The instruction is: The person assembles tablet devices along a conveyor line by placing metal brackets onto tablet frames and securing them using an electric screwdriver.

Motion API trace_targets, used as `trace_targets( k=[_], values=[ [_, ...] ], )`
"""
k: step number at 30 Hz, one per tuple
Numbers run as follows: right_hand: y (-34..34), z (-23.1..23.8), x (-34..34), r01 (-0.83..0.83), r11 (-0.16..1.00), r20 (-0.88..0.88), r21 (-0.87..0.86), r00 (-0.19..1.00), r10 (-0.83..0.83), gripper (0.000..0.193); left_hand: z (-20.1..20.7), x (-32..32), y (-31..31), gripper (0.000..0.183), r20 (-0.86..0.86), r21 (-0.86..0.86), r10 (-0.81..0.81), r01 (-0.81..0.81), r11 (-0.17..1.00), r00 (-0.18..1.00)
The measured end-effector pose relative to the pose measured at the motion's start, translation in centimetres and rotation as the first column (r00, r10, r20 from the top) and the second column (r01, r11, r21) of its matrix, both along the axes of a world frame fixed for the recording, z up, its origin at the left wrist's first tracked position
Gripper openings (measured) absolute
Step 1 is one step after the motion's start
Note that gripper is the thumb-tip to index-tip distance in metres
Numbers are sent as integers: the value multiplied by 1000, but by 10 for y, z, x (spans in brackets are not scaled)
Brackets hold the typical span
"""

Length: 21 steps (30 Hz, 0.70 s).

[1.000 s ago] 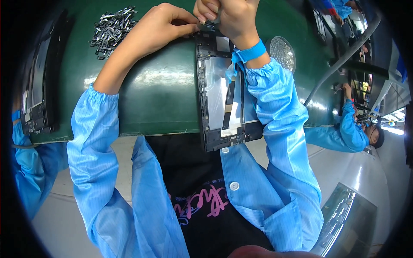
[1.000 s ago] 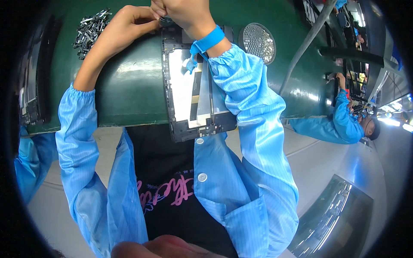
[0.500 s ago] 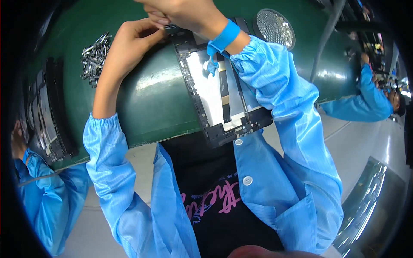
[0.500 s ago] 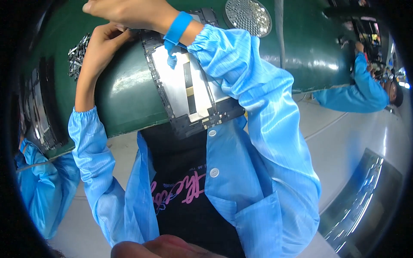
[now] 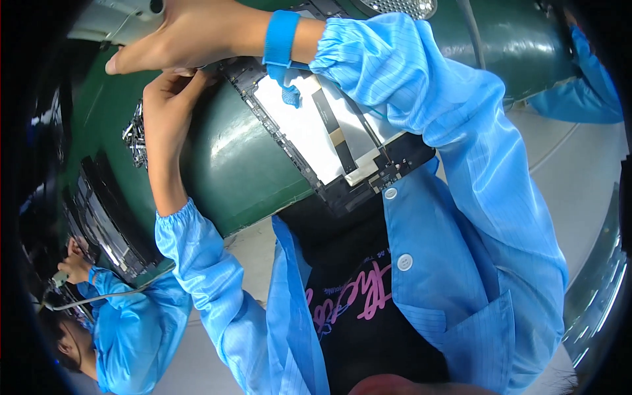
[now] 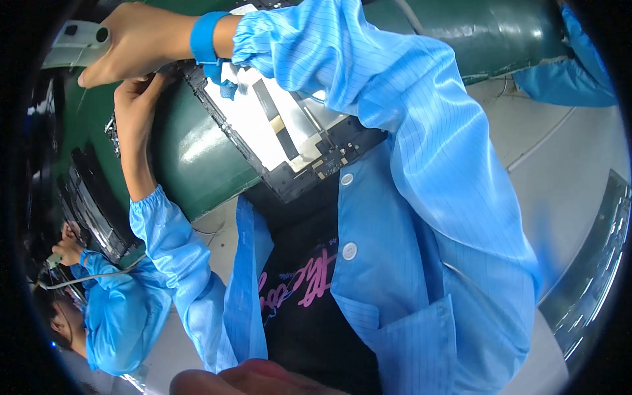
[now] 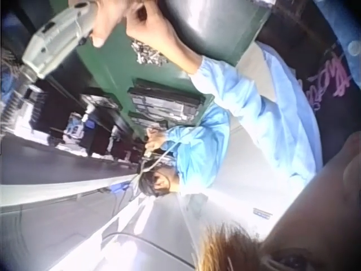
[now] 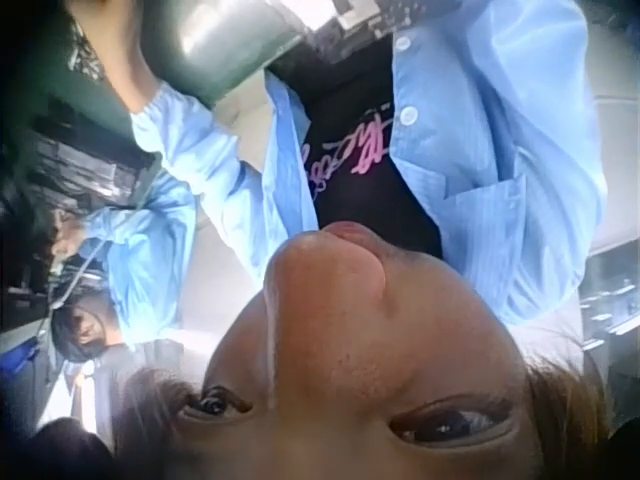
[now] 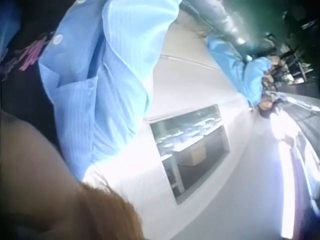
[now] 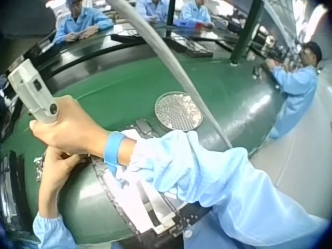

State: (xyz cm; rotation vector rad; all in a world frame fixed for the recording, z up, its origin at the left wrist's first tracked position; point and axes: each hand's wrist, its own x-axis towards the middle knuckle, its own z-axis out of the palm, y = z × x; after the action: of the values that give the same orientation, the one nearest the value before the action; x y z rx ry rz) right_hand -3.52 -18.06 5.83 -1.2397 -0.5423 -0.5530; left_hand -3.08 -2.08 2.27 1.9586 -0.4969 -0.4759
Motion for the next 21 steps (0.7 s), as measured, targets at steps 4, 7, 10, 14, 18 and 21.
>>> trace_targets(
  k=[4, 7, 10, 14, 18, 21],
  values=[
    [3, -5, 5, 95, 964, -137, -250, 982, -132, 32, 0, 0, 3, 17, 0, -26, -26, 26, 999, 1000],
    [0, -7, 1, 130, 920, -193, -369, 958, -213, 35, 3, -3, 0, 16, 18, 21, -12, 11, 1000, 1000],
    [-1, -2, -6, 109, 972, -204, -207, 967, -152, 35, 11, -8, -1, 18, 27, 40, -11, 10, 999, 1000],
    [1, 0, -7, 79, 940, -250, -332, 954, -168, 38, 25, -21, 4, 21, 215, 86, 90, -111, 990, 973],
    [-14, 9, -17, -129, 947, -426, -296, 905, -10, 40, 43, -86, 1, 19, 597, 106, 255, -390, 915, 761],
    [-23, 10, -25, -92, 961, -405, -260, 914, -22, 43, 43, -156, -17, 66, 645, 109, -106, 46, 993, 757]
  ],
)
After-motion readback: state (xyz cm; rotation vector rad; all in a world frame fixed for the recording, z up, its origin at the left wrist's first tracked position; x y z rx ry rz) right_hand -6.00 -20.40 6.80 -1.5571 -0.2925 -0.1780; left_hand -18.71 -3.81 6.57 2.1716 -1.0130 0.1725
